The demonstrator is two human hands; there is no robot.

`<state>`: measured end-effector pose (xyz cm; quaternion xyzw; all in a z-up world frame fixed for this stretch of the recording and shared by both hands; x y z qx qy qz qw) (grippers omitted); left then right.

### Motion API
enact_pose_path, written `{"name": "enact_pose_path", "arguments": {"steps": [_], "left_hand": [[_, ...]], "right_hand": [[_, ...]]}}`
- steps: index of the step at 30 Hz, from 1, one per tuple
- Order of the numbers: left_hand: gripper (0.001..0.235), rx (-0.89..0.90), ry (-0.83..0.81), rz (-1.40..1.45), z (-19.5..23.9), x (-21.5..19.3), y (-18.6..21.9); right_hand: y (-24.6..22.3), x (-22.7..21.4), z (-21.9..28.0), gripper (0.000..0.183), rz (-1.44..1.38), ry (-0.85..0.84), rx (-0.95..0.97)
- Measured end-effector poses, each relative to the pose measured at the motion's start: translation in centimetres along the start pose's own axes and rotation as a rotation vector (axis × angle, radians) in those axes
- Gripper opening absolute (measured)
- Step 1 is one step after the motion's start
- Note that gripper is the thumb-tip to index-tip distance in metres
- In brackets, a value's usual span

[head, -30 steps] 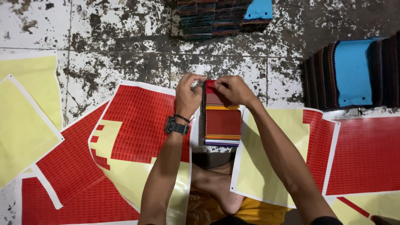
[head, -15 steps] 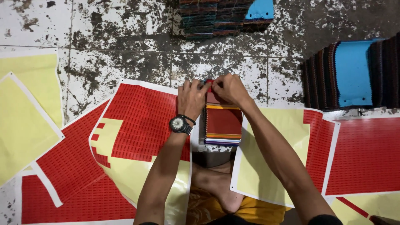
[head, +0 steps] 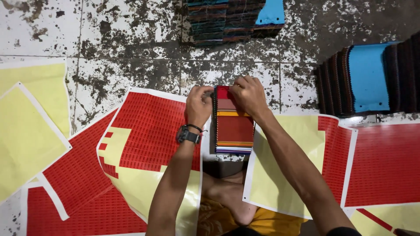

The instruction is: The person sits on the floor and applies small red stickers from a sheet onto the spines of a stack of notebooks. They peel the stickers and press them onto the edges of the books, working through the stack.

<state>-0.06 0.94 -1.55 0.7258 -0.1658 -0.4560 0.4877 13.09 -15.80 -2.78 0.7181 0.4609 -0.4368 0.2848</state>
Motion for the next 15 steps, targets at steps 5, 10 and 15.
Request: {"name": "enact_pose_path", "arguments": {"steps": [5,10,15], "left_hand": [[0.03,-0.259,-0.036,0.395,-0.9,-1.3,2.1],[0.028,-0.21,-0.089,0.557,-2.6,2.6,0.6],[0.029,-0.202,-0.137,0.472,-2.7,4.0,1.1]], "right_hand": [[-0.9,-4.5,-0.6,0.019,-0.574,-0.241,0.111],[-1.6,-6.6,-1.9,0.018,-1.081,-0.281,0.29],[-1.9,-6.3,-1.9,0.018,-1.258,-0.392,0.311]]}}
Point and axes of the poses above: each hand's wrist, its own z-axis away from the middle knuckle, its own x-axis out of the palm, y = z × x, the point moved 1 cm from there along -z, towards the middle knuckle, and after that the axes turned 3 degrees about -x, right-handed, at the moved point
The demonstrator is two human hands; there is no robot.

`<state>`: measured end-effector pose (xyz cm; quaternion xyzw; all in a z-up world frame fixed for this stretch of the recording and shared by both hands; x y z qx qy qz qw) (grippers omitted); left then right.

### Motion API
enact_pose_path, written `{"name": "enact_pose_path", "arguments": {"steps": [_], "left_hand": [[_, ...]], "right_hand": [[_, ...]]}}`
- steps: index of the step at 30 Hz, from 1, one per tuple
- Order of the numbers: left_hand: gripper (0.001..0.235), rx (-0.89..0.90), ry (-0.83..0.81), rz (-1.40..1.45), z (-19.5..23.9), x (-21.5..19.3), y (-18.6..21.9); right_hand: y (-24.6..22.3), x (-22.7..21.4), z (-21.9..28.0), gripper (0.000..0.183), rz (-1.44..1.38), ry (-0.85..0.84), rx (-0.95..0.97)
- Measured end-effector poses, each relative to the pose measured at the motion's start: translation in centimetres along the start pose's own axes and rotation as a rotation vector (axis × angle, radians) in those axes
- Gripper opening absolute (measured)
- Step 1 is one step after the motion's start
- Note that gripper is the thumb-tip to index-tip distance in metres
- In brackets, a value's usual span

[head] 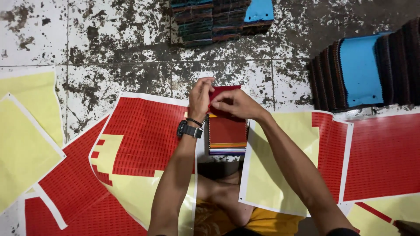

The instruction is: The person sits on the floor and applies small red stickers from a sheet onto the spines of a stack of notebooks. They peel the stickers and press them onto the edges of the books, working through the stack.

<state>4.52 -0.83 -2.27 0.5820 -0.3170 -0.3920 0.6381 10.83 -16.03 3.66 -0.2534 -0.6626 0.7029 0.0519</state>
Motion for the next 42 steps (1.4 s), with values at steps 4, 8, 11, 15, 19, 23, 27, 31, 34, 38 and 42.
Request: {"name": "enact_pose_path", "arguments": {"steps": [4,8,11,15,19,23,27,31,34,38,42], "left_hand": [[0.029,-0.011,0.022,-0.043,-0.2,0.0,-0.5],[0.019,0.02,0.297,-0.209,0.9,-1.5,2.1],[0.017,0.005,0.382,-0.385,1.3,-2.8,1.7],[0.016,0.188,0.276,-0.701,2.1,-3.6,-1.1],[0.02,0.385,0.177,-0.766,2.5,-3.6,-3.6],[0.033,0.454,0.03,-0.992,3.0,-3.1,-1.6],[0.041,0.358,-0.101,-1.118,2.7,-3.0,-2.1],[0.042,0.301,-0.13,-1.131,2.6,-3.1,-0.7],[0.041,0.231,-0.157,-0.966,2.5,-3.4,-0.5],[0.03,0.034,0.005,-0.557,2.5,-3.8,0.9],[0.026,-0.074,0.134,-0.21,2.8,-4.0,2.4]], "right_hand": [[1.7,0.2,0.2,0.013,0.03,0.024,0.054],[2.6,-0.3,0.5,0.013,0.096,0.1,0.107],[3.7,-0.8,0.0,0.012,0.172,0.193,0.166],[4.7,-0.2,-1.1,0.014,0.292,0.235,0.239],[6.1,0.1,-2.2,0.014,0.335,0.229,0.259],[7.0,0.7,-2.4,0.015,0.474,0.221,0.301],[3.3,0.9,-2.3,0.018,0.567,0.212,0.396],[4.1,-0.1,-2.3,0.024,0.829,0.282,0.258],[7.3,-0.5,-1.8,0.025,1.008,0.263,0.089],[7.3,-0.1,-1.2,0.011,1.181,0.457,-0.264],[6.8,0.5,-0.7,0.02,1.219,0.598,-0.462]]}}
Point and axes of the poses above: each hand's wrist, its own z-axis away from the middle knuckle, its own x-axis out of the palm, y = z × x, the point moved 1 cm from there along -z, towards the middle knuckle, and after that the axes turned 3 degrees about -x, right-handed, at the moved point
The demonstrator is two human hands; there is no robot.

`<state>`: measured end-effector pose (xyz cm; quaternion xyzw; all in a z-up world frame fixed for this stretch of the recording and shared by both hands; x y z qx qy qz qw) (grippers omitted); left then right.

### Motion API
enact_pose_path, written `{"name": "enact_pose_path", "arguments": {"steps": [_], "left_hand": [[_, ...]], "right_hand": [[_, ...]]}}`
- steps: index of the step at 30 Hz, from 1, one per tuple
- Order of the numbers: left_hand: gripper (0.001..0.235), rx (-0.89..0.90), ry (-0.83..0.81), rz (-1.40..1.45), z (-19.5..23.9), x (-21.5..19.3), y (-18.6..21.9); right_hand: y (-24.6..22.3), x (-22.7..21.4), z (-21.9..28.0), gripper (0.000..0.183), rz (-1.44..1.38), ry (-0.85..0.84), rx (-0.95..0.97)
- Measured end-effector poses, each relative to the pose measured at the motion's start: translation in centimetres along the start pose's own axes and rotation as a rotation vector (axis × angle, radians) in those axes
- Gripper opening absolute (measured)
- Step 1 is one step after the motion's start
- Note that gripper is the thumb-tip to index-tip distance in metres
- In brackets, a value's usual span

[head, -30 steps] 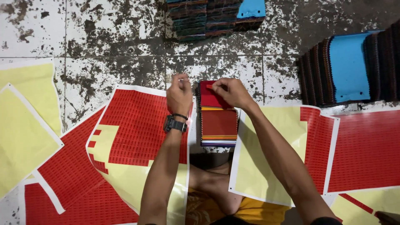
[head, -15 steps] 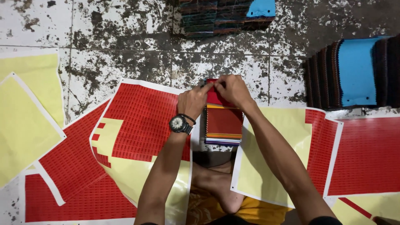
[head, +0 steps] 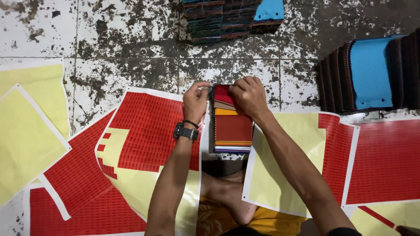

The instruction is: The person sits on the floor and applies small red stickers from a sheet onto the spines of a stack of notebooks. They peel the stickers and press them onto the edges of the books, working through the stack.

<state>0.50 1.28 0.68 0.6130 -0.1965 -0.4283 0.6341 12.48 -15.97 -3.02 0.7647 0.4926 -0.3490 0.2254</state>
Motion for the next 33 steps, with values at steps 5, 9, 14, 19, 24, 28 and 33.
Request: {"name": "enact_pose_path", "arguments": {"steps": [5,9,14,19,24,28,33], "left_hand": [[0.024,-0.074,-0.007,0.14,-0.7,0.7,0.1],[0.023,-0.112,-0.002,0.237,-1.7,1.4,-0.7],[0.024,-0.072,-0.021,0.215,-2.8,3.1,-0.8],[0.033,0.003,-0.025,0.082,-3.1,4.8,0.2],[0.025,0.054,0.136,-0.019,-3.8,5.7,-1.0],[0.024,0.043,0.222,-0.009,-3.7,4.3,-0.9],[0.026,-0.036,0.09,0.094,-2.8,4.7,-0.6]], "right_hand": [[-0.4,-0.7,0.3,0.011,-0.031,-0.038,-0.031],[-0.1,-1.1,0.3,0.008,-0.144,-0.159,-0.073],[-1.0,-6.0,-3.5,0.009,-0.929,-0.479,0.283],[-1.8,-5.8,-3.8,0.016,-1.174,-0.48,0.43],[-1.5,-5.0,-2.9,0.013,-1.134,-0.569,0.464],[-1.5,-5.1,-3.2,0.014,-1.123,-0.593,0.459],[-2.0,-5.2,-4.1,0.017,-1.122,-0.609,0.477]]}}
Point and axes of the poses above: each hand's wrist, its own z-axis away from the middle knuckle, its own x-axis out of the palm, y = z × x, the point moved 1 cm from there along -z, towards the middle knuckle, and after that the axes turned 3 degrees about -x, right-handed, at the moved point
